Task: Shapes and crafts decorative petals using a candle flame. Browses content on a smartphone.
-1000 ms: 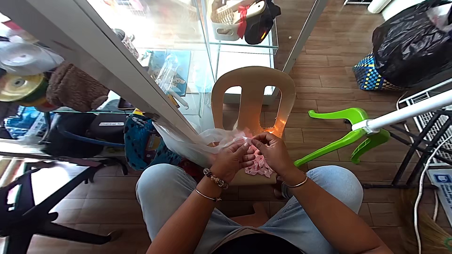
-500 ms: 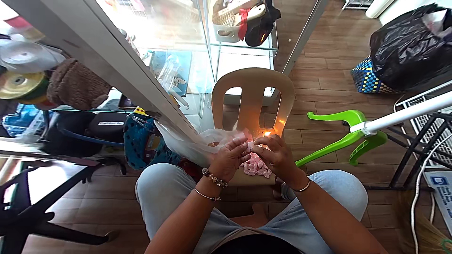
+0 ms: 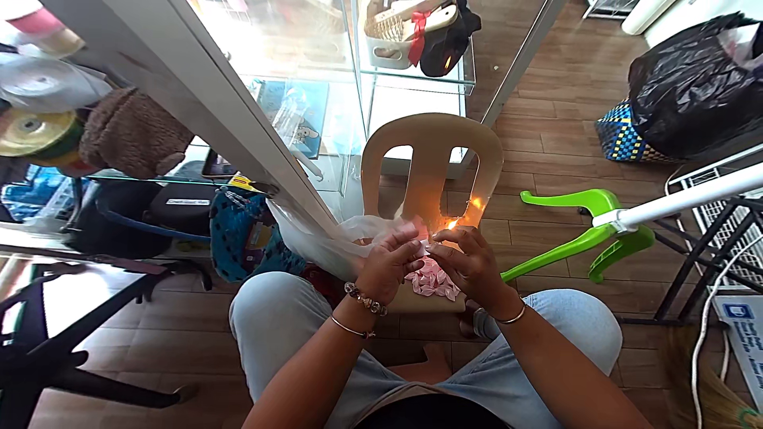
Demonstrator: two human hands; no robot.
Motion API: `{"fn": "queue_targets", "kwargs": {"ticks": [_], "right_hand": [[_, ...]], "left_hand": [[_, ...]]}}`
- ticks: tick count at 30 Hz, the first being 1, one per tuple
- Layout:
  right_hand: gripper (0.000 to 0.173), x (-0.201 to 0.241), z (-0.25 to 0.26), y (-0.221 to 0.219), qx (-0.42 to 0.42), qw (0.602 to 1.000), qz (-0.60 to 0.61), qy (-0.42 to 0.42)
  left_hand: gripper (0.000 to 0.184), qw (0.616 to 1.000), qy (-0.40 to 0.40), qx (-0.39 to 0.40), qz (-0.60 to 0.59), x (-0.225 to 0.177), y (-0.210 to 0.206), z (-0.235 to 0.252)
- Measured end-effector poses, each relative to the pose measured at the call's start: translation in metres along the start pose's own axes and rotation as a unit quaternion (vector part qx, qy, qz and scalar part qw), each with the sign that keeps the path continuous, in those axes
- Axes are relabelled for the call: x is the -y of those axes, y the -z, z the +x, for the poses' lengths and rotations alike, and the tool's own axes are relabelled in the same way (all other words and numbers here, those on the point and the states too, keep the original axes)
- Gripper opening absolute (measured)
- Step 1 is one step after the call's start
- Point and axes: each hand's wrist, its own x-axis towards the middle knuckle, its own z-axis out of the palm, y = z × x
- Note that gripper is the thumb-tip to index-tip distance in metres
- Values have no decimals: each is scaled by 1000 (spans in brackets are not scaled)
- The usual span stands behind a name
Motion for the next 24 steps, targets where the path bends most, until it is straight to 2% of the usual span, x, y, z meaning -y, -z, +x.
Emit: {"fn": "queue_targets", "kwargs": {"ticks": [17, 20, 24], "right_hand": [[12, 2, 1, -3, 9, 999, 1, 45], [14, 4, 0, -4, 8, 999, 35, 5], [14, 13, 2, -2, 4, 974, 173, -145]], "left_hand": [[19, 1000, 4, -10, 22, 0, -1, -2], [22, 999, -24, -7, 42, 1, -1, -2], [27, 987, -112, 11, 112, 5, -1, -4]]}}
